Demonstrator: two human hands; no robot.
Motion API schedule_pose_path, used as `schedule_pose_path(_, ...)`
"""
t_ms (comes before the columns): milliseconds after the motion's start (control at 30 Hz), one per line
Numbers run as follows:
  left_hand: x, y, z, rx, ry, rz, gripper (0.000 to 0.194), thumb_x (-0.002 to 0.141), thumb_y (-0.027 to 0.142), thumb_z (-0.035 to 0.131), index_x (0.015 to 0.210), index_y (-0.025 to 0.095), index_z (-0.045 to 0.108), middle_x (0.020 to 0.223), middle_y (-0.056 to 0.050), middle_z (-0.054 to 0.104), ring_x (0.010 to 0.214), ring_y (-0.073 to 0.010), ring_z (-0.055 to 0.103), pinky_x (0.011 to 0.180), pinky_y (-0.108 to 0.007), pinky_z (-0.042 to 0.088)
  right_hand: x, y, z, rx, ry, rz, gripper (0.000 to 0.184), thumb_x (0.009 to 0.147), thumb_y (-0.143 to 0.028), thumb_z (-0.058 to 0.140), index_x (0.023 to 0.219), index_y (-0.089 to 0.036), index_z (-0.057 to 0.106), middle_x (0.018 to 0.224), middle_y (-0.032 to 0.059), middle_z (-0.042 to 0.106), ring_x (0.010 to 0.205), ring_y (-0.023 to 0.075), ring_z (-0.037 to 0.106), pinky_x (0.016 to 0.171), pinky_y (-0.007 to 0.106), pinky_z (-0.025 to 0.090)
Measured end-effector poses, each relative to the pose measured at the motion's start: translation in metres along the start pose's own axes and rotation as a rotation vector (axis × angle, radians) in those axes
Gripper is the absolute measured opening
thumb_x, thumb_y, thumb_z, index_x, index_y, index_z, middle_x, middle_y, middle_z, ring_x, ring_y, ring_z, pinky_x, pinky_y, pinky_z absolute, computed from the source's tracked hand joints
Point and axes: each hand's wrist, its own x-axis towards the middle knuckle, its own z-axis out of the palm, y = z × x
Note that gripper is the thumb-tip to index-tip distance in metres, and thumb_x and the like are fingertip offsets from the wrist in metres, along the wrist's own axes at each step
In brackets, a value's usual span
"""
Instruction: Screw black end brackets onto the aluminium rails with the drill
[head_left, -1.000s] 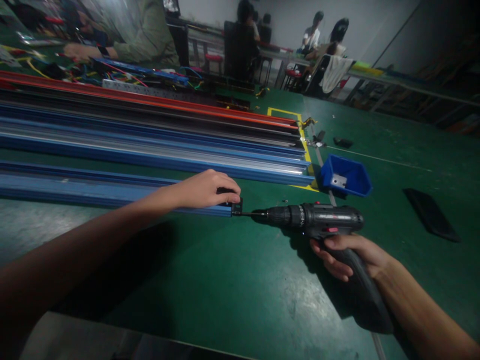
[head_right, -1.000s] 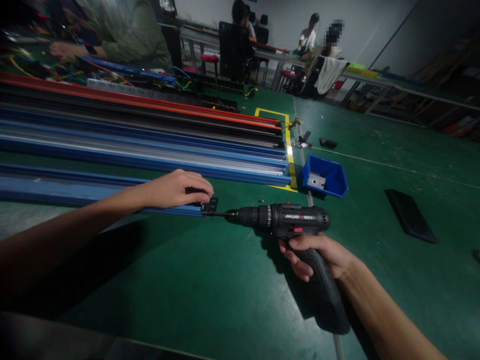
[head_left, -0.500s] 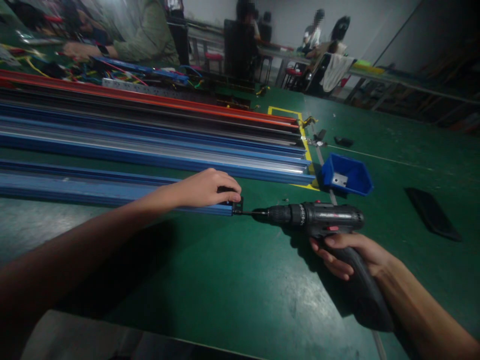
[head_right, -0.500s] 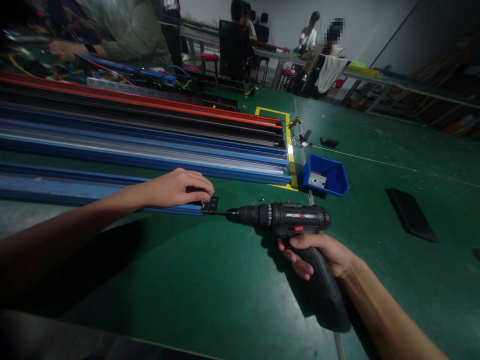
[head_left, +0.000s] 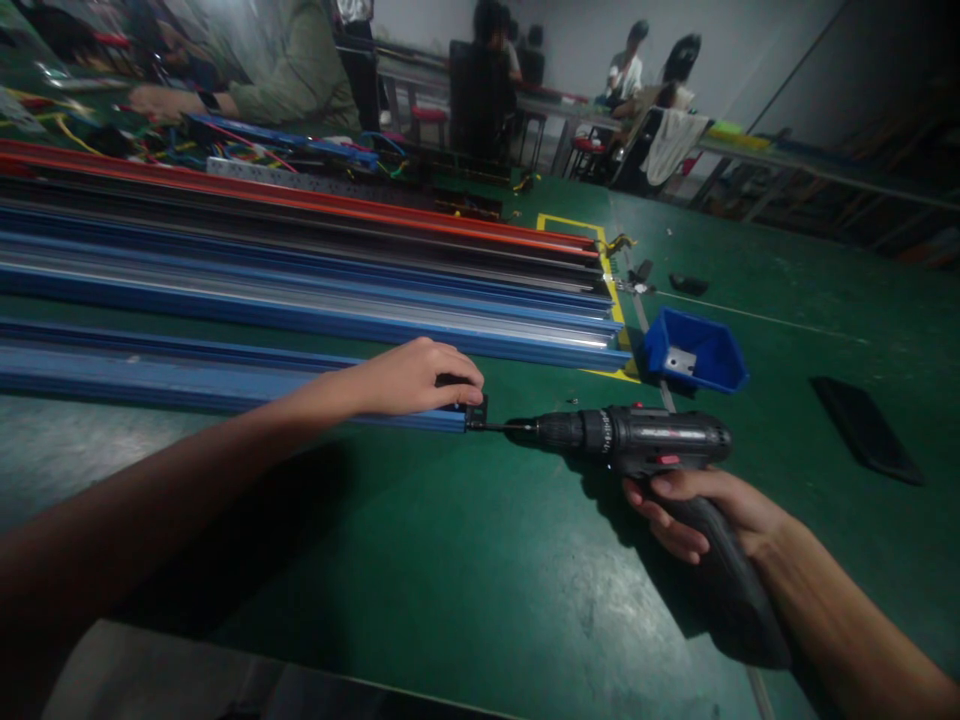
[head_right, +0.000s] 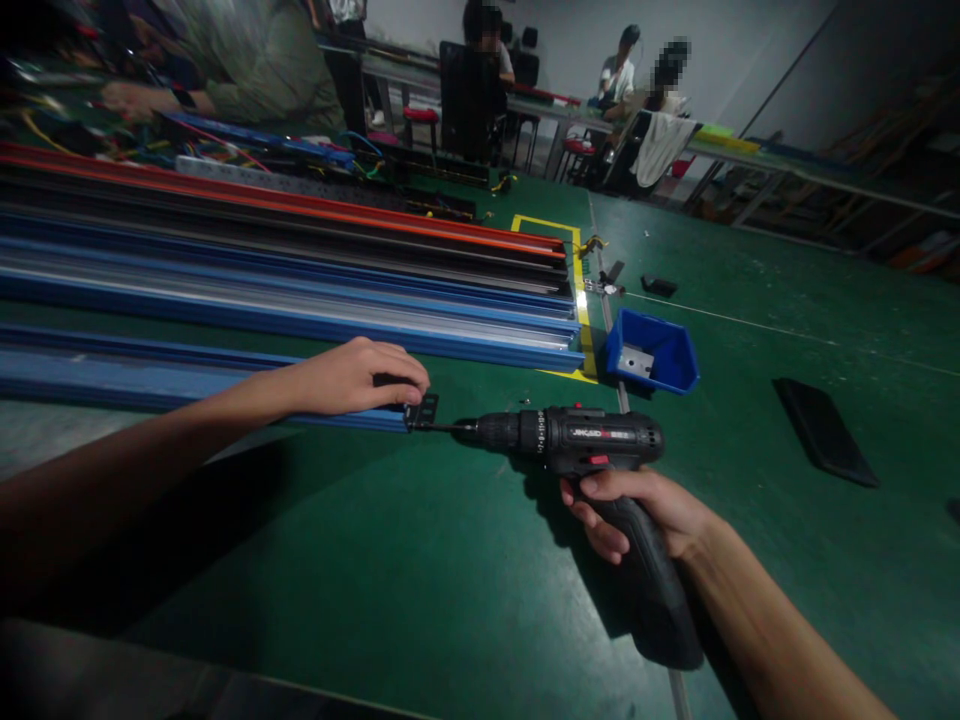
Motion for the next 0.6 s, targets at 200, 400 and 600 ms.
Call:
schedule_pose_path(200, 0.0005, -0.0002, 0.0002, 0.03, -0.012, 0.006, 0.028, 0.099, 0.042, 0.057, 0.104, 0.024, 0.078, 0.106, -0.002, 0.078, 0.097, -0.0159, 0.07, 0.09, -0.025, 0.048, -0.0003, -0.0003, 0.0009, -0.003, 0.006, -0.002, 0.021, 0.086, -0.026, 0.073, 0.095, -0.007, 0.076, 0.069, 0.0031, 0.065, 0.038, 0.0068, 0.055, 0.043, 0.02, 0.055)
schedule_pose_path(400, 0.0003, 0.0009, -0.0007, 0.012, -0.014, 0.0, 0.026, 0.099, 0.041, 0.058, 0.102, 0.025, 0.078, 0.106, -0.001, 0.078, 0.097, -0.0156, 0.07, 0.09, -0.025, 0.048, -0.0002, -0.0004, 0.0012, 0.003, 0.009, 0.0, 0.021, 0.086, -0.026, 0.073, 0.096, -0.008, 0.076, 0.069, 0.0032, 0.066, 0.038, 0.0066, 0.056, 0.044, 0.02, 0.055)
schedule_pose_path(600, 0.0006, 0.001, -0.0003, 0.009, -0.006, 0.005, 0.026, 0.098, 0.041, 0.058, 0.103, 0.024, 0.078, 0.106, -0.002, 0.078, 0.097, -0.0161, 0.07, 0.09, -0.026, 0.048, -0.0003, -0.0006, -0.0001, 0.012, 0.013, 0.007, 0.019, 0.086, -0.025, 0.073, 0.095, -0.008, 0.076, 0.069, 0.0038, 0.066, 0.038, 0.0077, 0.057, 0.044, 0.021, 0.055)
